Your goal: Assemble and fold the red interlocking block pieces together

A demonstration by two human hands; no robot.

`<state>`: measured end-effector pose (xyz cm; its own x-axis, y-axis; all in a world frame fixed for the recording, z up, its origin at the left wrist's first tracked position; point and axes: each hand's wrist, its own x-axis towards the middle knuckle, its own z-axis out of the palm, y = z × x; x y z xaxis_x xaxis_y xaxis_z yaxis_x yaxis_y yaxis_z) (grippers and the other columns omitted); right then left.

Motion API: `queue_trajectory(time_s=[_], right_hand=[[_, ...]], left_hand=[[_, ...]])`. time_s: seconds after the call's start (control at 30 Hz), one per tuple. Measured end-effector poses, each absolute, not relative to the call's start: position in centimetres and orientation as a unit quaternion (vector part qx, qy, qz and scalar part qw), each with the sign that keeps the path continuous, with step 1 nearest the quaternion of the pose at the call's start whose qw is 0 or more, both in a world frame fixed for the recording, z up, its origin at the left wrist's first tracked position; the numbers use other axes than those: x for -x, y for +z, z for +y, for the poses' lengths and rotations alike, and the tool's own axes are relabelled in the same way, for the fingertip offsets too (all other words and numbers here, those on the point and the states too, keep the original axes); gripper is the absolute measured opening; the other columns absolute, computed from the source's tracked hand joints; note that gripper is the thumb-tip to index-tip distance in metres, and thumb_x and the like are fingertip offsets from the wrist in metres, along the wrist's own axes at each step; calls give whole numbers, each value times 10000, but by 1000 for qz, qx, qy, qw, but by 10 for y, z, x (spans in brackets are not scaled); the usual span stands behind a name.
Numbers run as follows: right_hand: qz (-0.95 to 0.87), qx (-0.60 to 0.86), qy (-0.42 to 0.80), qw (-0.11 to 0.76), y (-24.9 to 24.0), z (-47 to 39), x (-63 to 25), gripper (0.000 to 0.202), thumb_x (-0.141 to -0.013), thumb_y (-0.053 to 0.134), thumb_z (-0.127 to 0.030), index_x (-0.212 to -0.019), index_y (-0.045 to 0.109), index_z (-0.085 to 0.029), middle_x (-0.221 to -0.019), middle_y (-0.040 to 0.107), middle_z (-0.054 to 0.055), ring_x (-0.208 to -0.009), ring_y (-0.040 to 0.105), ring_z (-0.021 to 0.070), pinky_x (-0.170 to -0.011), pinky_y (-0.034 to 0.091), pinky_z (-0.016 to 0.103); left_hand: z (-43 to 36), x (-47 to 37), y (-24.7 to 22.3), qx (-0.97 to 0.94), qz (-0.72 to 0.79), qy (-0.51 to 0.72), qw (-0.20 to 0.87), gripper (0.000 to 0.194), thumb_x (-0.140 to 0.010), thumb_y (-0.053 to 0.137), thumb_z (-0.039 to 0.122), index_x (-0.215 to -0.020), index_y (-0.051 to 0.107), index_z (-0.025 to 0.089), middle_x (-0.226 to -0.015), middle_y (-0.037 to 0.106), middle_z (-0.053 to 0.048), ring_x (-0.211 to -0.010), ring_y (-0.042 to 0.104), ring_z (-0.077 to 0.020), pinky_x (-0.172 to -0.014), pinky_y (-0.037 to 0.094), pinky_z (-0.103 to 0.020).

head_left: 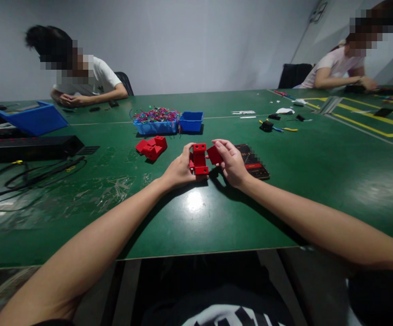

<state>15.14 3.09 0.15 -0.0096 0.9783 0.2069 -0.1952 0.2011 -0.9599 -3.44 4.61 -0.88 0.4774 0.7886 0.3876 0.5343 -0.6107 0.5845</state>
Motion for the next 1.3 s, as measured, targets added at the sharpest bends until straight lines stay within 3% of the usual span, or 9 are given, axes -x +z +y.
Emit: queue_trajectory(time_s=[0.17,0.4,0.6,1.0,1.17,1.3], right_hand=[[-512,349,528,580,4,26,-149,565,-681,737,-621,-1061,534,-255,-760,662,-19,-683,651,154,-615,495,274],[-522,364,526,564,8,21,-148,646,-608,780,-638,-1063,534,-252,-761,660,-21,-630,623,139,-610,497,279],[-541,342,528,558,7,20,-148,625,-579,820,-589,-992,490,-256,-794,660,-20,-706,653,153,-643,509,275],[-587,345,498,536,13,18,-151,554,-619,792,-601,-937,506,-249,-736,617,-33,-607,579,126,-563,458,259],[-591,324,507,537,9,21,-152,566,-646,794,-568,-992,485,-243,-767,643,-28,-607,599,115,-555,462,240],[-576,312,525,544,7,25,-152,698,-625,822,-536,-1119,424,-245,-764,639,-47,-562,581,91,-511,441,211]], left_hand=[[46,34,-9,-838,388,330,197,997,-634,807,474,-1396,225,200,-1229,610,-156,-993,679,-275,-843,538,-399],[47,35,-12,-831,391,336,207,1009,-656,800,433,-1429,186,225,-1213,622,-160,-952,693,-271,-830,543,-418],[48,34,-13,-834,382,342,204,1018,-663,796,423,-1442,171,227,-1239,615,-164,-1016,684,-290,-865,541,-441],[45,34,-6,-840,381,323,211,1117,-604,841,485,-1456,172,213,-1227,628,-172,-983,700,-316,-828,548,-439],[44,34,-6,-843,394,311,195,1094,-631,811,524,-1456,166,209,-1207,636,-175,-948,703,-321,-796,547,-434],[43,34,-6,-846,386,311,196,1088,-638,805,528,-1455,154,223,-1203,638,-168,-929,705,-306,-793,545,-429]])
